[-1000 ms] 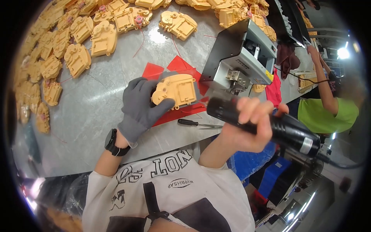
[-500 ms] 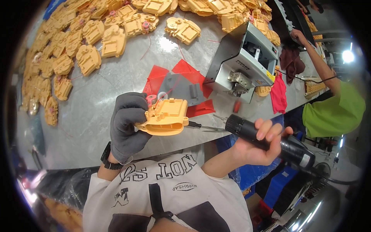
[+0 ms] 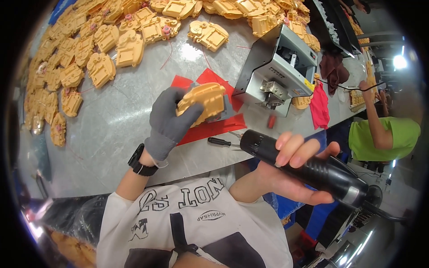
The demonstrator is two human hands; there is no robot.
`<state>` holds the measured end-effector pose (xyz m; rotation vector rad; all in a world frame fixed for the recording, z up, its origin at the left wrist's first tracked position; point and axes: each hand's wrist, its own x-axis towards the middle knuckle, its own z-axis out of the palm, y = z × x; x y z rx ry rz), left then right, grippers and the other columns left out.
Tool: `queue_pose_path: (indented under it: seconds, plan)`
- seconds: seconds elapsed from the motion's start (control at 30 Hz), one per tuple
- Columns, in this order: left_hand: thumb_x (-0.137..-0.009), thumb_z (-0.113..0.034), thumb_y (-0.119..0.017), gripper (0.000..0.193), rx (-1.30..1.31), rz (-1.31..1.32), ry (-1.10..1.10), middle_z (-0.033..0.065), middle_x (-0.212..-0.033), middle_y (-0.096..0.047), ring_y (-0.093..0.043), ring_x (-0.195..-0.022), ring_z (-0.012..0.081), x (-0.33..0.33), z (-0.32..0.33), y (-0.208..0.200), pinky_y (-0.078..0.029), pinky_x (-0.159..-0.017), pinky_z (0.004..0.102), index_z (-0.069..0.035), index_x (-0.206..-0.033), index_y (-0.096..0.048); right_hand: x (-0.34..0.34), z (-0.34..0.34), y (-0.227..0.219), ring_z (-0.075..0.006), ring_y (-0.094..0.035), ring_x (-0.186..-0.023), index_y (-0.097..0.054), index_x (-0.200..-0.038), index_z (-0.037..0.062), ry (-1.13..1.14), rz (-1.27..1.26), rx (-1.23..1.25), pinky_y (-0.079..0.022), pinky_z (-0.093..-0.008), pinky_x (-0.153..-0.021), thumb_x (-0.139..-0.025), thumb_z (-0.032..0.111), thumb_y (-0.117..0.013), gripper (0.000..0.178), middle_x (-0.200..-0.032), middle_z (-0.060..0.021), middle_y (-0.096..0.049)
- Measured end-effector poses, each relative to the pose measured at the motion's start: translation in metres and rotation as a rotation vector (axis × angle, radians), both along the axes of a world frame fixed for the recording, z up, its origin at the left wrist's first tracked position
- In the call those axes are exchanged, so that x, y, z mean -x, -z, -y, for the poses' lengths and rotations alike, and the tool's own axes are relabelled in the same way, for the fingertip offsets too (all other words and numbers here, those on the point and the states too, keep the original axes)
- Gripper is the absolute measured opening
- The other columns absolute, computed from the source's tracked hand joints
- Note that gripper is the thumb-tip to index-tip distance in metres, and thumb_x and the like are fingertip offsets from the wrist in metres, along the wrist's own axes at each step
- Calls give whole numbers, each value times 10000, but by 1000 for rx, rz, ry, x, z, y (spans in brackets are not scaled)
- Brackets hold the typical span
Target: The person assembles plastic casings by placing each piece into a mold fixture, driving screws into it using an electric screwdriver, and setting the completed casing back onto the table.
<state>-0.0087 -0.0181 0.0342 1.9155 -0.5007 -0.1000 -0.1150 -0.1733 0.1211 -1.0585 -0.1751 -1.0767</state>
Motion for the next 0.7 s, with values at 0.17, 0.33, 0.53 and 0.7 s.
queue_pose_path:
  seconds: [0.17, 0.33, 0.53, 0.7]
  plan:
    - [-718, -298, -630, 364, -235, 132, -134, 135, -980, -554, -505, -929, 312, -9, 15, 10, -420, -768, 410, -43, -969, -565, -5, 4, -5, -155, -432, -494, -308, -1350, 109, 57, -4, 43, -348, -323, -538, -772, 739, -341, 856, -668, -49, -436]
    - [-755, -274, -572, 305, -113, 229, 66, 133, -1016, -550, -505, -940, 333, -20, 15, 15, -421, -805, 414, -94, -999, -595, -36, 6, -4, -221, -498, -549, -268, -1355, 82, -117, 36, 20, -415, -352, -546, -742, 721, -442, 903, -738, -108, -514]
    - [-794, -236, -554, 325, -214, 117, 138, 163, -1065, -557, -521, -941, 338, -20, 16, 17, -416, -845, 389, -76, -1076, -563, -70, 4, 1, -257, -545, -536, -237, -1317, 21, -341, 8, 78, -463, -360, -513, -738, 720, -446, 931, -778, -172, -542]
    - [-765, -225, -597, 437, -6, 193, 59, 180, -1118, -521, -518, -980, 336, -14, 15, 30, -423, -840, 403, -73, -1166, -512, -88, -2, 4, -236, -550, -529, -279, -1261, -37, -420, -12, 65, -471, -342, -515, -685, 747, -494, 996, -729, -172, -546]
